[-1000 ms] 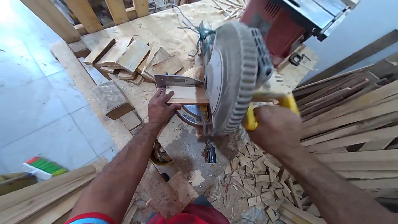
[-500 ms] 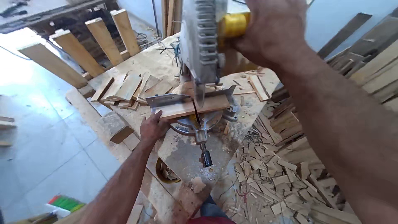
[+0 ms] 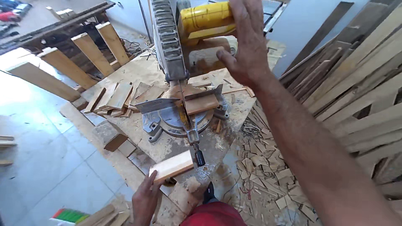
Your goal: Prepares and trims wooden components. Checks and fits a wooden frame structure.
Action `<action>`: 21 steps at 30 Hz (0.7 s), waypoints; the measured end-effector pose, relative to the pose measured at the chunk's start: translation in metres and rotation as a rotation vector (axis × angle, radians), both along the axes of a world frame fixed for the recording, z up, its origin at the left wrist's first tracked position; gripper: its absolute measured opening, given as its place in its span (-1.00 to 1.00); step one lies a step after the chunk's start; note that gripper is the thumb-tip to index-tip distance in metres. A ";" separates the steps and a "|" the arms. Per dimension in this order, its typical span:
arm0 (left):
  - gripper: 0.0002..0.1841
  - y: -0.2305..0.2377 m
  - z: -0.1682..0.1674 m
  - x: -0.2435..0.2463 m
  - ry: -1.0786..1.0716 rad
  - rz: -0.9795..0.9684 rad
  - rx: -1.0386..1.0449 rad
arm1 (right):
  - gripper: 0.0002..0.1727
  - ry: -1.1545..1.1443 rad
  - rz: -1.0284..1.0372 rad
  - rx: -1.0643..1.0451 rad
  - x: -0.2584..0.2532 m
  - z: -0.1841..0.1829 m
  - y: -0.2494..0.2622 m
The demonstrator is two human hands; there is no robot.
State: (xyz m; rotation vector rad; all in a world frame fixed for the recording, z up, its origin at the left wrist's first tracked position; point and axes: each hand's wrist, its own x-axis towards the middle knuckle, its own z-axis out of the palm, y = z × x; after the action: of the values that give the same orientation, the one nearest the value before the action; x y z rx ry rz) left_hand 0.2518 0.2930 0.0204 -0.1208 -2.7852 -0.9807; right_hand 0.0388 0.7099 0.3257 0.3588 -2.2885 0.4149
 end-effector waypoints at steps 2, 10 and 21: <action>-0.52 0.005 -0.010 0.018 -0.010 -0.007 0.001 | -0.09 0.005 -0.030 -0.198 0.015 -0.035 -0.002; -0.38 0.020 -0.017 0.021 -0.400 0.008 -0.209 | -0.20 -0.829 -0.239 -0.266 -0.006 -0.250 0.001; -0.11 0.031 0.005 -0.001 -0.607 0.050 -0.117 | 0.27 -0.915 0.017 0.221 -0.053 -0.243 0.023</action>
State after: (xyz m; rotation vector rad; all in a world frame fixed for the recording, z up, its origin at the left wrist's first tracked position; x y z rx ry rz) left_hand 0.2505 0.3242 0.0256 0.2776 -3.3688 -0.9679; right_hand -0.0141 0.7330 0.0824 0.3347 -3.2420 0.3777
